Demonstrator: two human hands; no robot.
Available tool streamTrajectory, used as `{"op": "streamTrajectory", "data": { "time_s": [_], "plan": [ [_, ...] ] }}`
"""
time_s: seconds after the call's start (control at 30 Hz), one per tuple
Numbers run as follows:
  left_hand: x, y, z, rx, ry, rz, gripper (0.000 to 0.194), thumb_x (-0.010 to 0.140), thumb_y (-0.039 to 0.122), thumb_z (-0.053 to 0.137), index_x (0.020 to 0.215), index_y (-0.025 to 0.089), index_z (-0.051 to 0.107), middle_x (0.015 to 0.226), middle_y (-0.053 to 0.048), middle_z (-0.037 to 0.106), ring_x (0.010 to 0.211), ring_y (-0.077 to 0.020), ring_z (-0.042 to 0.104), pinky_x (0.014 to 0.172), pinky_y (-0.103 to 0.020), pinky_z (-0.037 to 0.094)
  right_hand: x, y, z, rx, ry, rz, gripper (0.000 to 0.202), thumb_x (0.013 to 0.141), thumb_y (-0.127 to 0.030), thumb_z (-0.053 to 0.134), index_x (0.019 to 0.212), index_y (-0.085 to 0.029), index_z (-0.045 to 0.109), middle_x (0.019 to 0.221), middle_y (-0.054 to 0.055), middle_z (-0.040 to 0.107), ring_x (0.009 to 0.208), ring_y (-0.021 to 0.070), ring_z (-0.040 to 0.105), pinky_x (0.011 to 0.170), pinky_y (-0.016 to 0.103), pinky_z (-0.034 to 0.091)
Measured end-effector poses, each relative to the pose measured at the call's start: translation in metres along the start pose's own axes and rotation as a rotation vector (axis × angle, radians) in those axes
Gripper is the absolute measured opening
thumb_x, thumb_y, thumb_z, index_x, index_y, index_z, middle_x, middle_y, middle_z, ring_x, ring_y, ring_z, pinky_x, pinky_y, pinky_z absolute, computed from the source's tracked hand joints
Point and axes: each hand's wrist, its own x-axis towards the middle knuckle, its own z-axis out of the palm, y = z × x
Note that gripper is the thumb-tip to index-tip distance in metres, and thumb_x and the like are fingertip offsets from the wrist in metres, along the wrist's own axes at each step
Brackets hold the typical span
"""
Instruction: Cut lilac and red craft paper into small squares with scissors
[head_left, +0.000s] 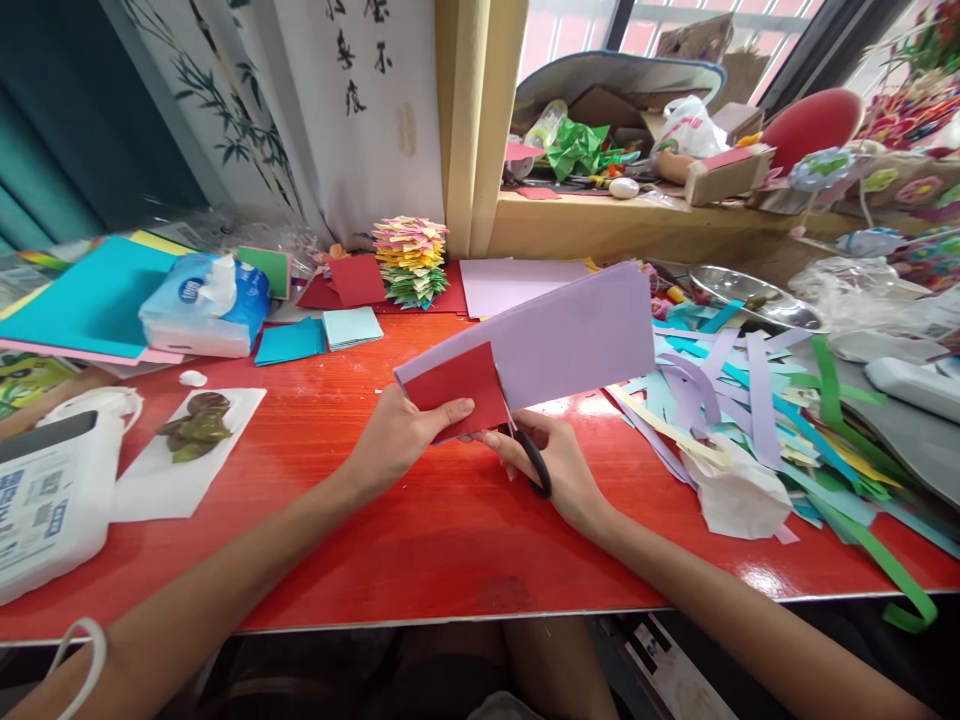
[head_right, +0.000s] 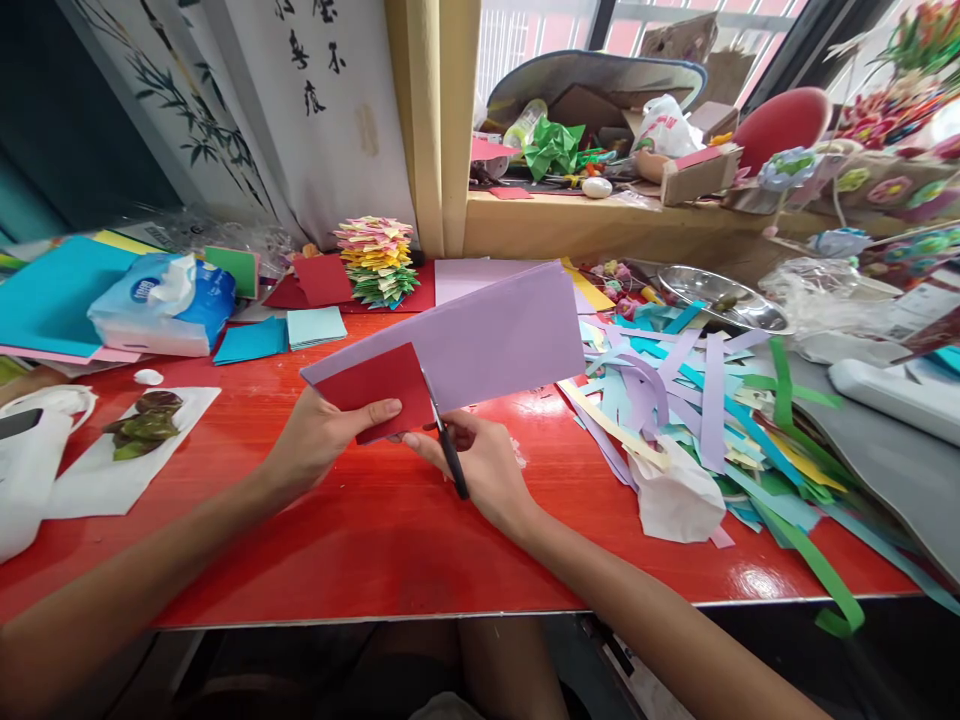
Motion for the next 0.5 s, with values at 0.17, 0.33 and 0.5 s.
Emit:
{"op": "streamTrajectory", "data": {
  "time_s": [0.17, 0.33, 0.5],
  "plan": [
    [-0.0006, 0.0025, 0.0015, -0.025, -0.028, -0.054, 0.015, 0.071, 0.028, 0.063, 0.081, 0.017, 0.063, 0.079, -0.002, 0.070, 0.071, -0.0176, 0.065, 0.071, -0.030, 0.052, -0.0003, -0.0019, 0.0000, -0.017, 0.009, -0.012, 0.033, 0.070, -0.049, 0.064, 0.066, -0.018, 0.053, 0.052, -0.004, 0.046, 0.050, 0.0100, 0.042, 0.047, 0.024, 0.031],
    [-0.0003, 0.0030, 0.0013, -0.003, -0.024, -0.051, 0.016, 0.070, 0.029, 0.062, 0.081, 0.017, 0.063, 0.077, -0.003, 0.070, 0.073, -0.0190, 0.064, 0.071, -0.031, 0.053, -0.0005, -0.0009, 0.0005, -0.041, 0.042, -0.009, 0.039, 0.069, -0.052, 0.063, 0.057, -0.019, 0.047, 0.046, -0.005, 0.042, 0.044, 0.0093, 0.039, 0.044, 0.024, 0.028],
    [-0.0014, 0.0007, 0.0020, 0.046, -0.043, -0.058, 0.016, 0.072, 0.033, 0.060, 0.071, 0.017, 0.064, 0.071, -0.003, 0.069, 0.070, -0.0190, 0.064, 0.068, -0.030, 0.051, 0.0021, 0.0013, -0.0001, -0.007, 0.014, 0.047, 0.040, 0.069, -0.054, 0.062, 0.057, -0.018, 0.049, 0.047, -0.004, 0.046, 0.044, 0.0096, 0.044, 0.045, 0.024, 0.031]
  ]
}}
